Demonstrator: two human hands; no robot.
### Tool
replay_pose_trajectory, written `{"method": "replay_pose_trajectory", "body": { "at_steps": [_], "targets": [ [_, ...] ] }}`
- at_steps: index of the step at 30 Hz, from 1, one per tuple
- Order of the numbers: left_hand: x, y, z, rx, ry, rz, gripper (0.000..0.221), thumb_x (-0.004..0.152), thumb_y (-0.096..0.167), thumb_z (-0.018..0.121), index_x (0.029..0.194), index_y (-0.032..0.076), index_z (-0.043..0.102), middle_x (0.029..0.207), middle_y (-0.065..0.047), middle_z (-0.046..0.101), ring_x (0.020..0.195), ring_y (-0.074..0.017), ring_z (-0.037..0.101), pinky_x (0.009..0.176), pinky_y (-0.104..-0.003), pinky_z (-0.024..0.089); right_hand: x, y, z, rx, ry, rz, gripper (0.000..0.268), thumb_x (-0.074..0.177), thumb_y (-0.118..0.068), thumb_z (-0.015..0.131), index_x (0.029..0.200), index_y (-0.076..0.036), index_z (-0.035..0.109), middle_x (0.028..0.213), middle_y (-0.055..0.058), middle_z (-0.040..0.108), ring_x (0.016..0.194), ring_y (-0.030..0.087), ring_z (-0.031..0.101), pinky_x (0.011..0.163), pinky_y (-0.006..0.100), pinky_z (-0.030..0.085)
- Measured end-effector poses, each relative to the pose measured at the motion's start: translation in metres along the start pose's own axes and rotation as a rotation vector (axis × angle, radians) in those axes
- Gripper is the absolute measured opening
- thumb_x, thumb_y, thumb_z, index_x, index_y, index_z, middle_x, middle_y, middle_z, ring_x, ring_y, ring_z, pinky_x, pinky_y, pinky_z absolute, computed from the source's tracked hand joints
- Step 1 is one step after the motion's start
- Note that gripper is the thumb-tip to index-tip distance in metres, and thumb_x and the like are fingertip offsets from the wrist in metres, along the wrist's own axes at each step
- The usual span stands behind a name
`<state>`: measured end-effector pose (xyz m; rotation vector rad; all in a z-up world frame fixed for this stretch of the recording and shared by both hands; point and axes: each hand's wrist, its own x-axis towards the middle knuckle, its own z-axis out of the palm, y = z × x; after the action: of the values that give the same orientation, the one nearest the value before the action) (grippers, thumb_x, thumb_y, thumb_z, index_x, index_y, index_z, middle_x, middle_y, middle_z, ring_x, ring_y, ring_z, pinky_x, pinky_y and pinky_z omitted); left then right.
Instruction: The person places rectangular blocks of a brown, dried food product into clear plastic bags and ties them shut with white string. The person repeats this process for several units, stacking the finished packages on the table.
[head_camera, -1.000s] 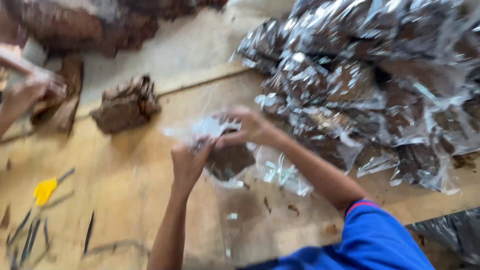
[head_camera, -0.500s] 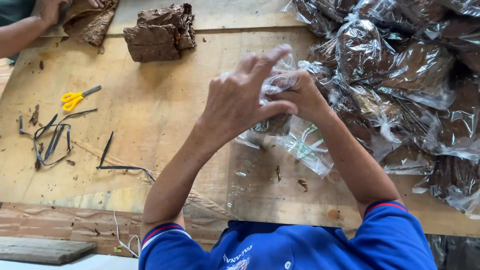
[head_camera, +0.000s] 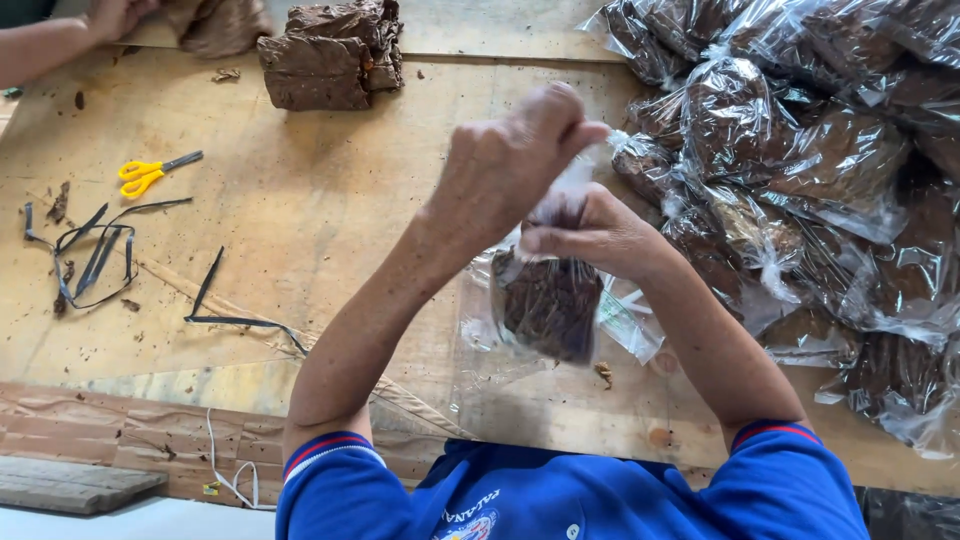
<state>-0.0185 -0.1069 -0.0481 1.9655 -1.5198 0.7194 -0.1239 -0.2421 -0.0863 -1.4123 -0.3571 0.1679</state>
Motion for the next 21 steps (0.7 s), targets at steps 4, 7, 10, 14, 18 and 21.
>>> {"method": "replay_pose_trajectory", "body": {
  "at_steps": [4, 7, 10, 14, 18, 21],
  "targets": [
    [-0.007, -0.012, -0.036, -0.118, -0.076, -0.087, 0.027, 0.111, 0.037, 0.051, 0.106, 0.011, 0.050, 0.092, -0.004, 0.057, 0.060, -0.0128, 0.056, 0.040, -0.028, 0.050, -0.008, -0.001, -0.007, -0.503, 0.094, 0.064, 0.040, 0.110, -0.041, 0.045, 0.085, -0.015, 0.062, 0.076, -0.006, 0.051, 0.067, 0.007, 0.044, 0.064, 0.024, 0.036],
    [-0.013, 0.001, -0.062, 0.066, -0.163, 0.239, 0.028, 0.108, 0.028, 0.060, 0.130, 0.014, 0.052, 0.135, -0.006, 0.044, 0.109, -0.0228, 0.048, 0.075, -0.037, 0.053, -0.007, -0.003, -0.009, -0.498, 0.059, -0.041, 0.028, 0.111, -0.032, 0.043, 0.110, -0.007, 0.055, 0.099, 0.006, 0.054, 0.092, 0.018, 0.049, 0.081, 0.033, 0.045],
    [-0.024, 0.011, -0.058, 0.473, -0.245, 0.557, 0.054, 0.108, 0.028, 0.068, 0.158, 0.017, 0.050, 0.168, -0.005, 0.033, 0.153, -0.0332, 0.027, 0.117, -0.056, 0.031, -0.017, 0.015, -0.026, -0.438, 0.026, -0.057, 0.030, 0.107, -0.019, 0.046, 0.126, 0.001, 0.058, 0.116, 0.017, 0.065, 0.114, 0.023, 0.064, 0.095, 0.035, 0.059],
    [-0.038, -0.016, -0.023, 0.689, -0.135, 0.618, 0.041, 0.098, 0.020, 0.083, 0.134, 0.020, 0.064, 0.126, -0.002, 0.064, 0.141, -0.0269, 0.051, 0.131, -0.073, 0.006, -0.019, 0.003, -0.025, -0.501, -0.076, 0.009, 0.017, 0.105, -0.019, 0.058, 0.097, -0.006, 0.064, 0.071, -0.004, 0.045, 0.053, 0.006, 0.039, 0.043, 0.021, 0.035],
    [-0.039, -0.020, -0.028, 0.280, -0.189, 0.472, 0.009, 0.106, 0.006, 0.062, 0.100, 0.011, 0.065, 0.088, -0.005, 0.060, 0.083, -0.0242, 0.061, 0.116, -0.066, 0.040, -0.027, -0.008, -0.018, -0.371, 0.034, 0.147, 0.015, 0.102, -0.022, 0.067, 0.098, -0.008, 0.061, 0.082, -0.009, 0.045, 0.074, 0.002, 0.039, 0.060, 0.022, 0.037],
    [-0.046, -0.022, -0.024, 0.210, -0.327, 0.341, 0.013, 0.100, 0.025, 0.058, 0.098, 0.013, 0.062, 0.082, -0.004, 0.060, 0.085, -0.0251, 0.067, 0.090, -0.048, 0.052, -0.030, -0.007, -0.025, -0.386, 0.115, 0.009, 0.012, 0.096, -0.006, 0.071, 0.099, 0.005, 0.068, 0.072, 0.005, 0.063, 0.063, 0.007, 0.057, 0.054, 0.022, 0.047]
  ]
}}
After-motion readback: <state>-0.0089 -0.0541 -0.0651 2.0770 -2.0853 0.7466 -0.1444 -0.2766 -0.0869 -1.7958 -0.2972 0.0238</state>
